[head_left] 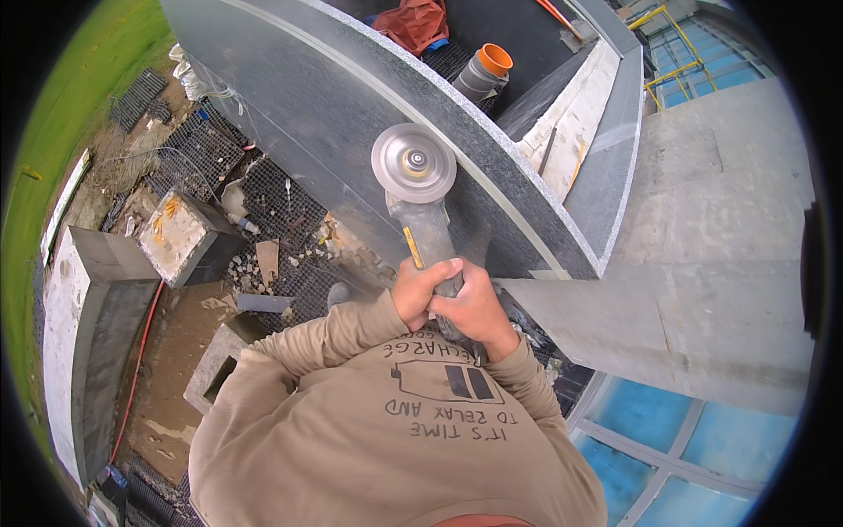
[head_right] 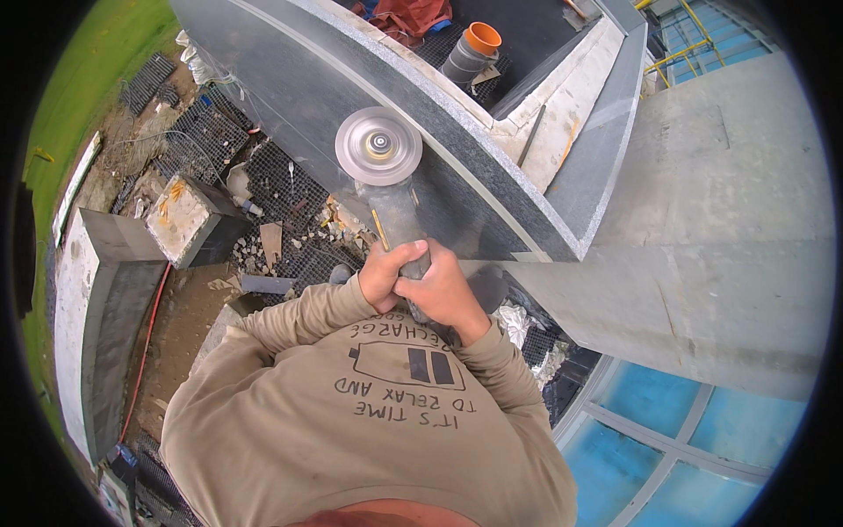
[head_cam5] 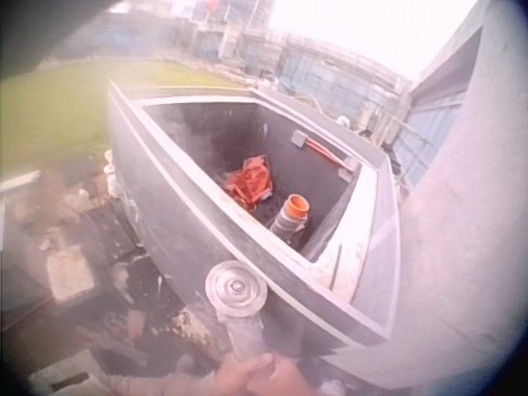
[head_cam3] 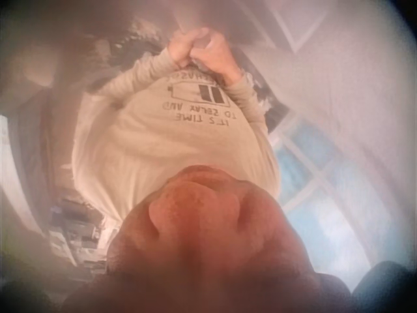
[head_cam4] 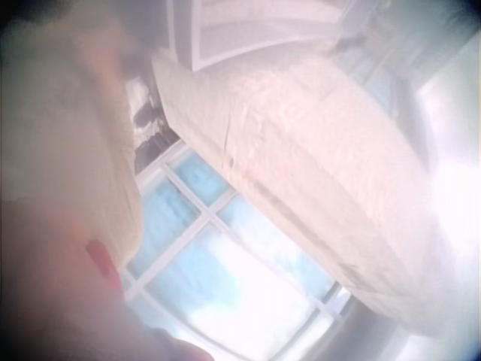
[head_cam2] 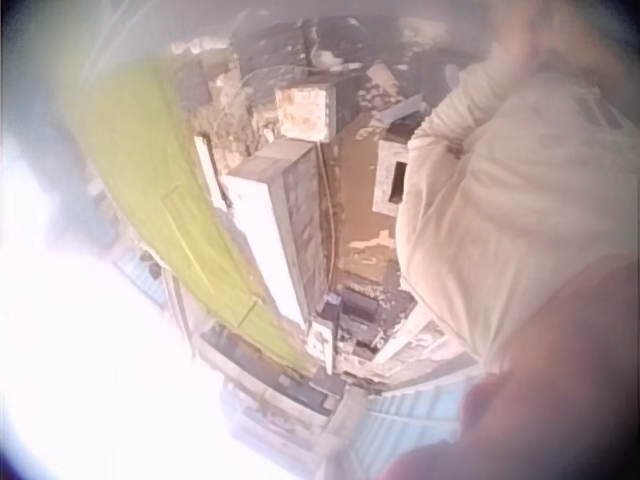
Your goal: The person uses an angle grinder to smooth the edge of a large stone slab. They hold the tool with both hands and move it along the curved edge, generating dust. The person briefly pauses to adjust the tool before continuing the grinding.
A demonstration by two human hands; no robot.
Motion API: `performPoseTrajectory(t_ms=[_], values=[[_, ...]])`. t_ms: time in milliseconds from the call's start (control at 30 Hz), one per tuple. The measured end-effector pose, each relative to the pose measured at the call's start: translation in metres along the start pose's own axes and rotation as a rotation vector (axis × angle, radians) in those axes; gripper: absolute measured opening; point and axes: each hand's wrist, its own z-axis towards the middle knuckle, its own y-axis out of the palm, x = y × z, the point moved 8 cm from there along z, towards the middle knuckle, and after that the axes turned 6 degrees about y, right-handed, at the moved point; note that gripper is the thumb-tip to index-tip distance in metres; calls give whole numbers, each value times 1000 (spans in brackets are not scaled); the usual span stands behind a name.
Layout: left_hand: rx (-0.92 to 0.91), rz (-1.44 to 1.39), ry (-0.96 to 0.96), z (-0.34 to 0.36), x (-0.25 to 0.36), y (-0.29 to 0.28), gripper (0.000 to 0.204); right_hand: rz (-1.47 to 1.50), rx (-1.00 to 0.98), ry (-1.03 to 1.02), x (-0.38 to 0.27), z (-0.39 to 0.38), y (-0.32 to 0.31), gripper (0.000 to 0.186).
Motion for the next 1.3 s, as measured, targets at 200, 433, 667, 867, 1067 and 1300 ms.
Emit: performPoseTrajectory(t_ms=[200,433,667,867,1067,1300], values=[[43,11,38,7,20,-9,31,16,-42,-57,-13,21,9,42],[69,-6,97,15,38,-19,27,13,-51,-97,-24,37,17,39],[42,34,124,26,59,-31,31,44,-77,-138,-35,60,28,43],[44,45,131,34,77,-40,33,62,-115,-120,-40,79,38,44],[65,48,176,39,93,-46,33,33,-134,-124,-47,95,46,44],[89,57,186,48,115,-53,33,84,-143,-110,-54,117,53,45]])
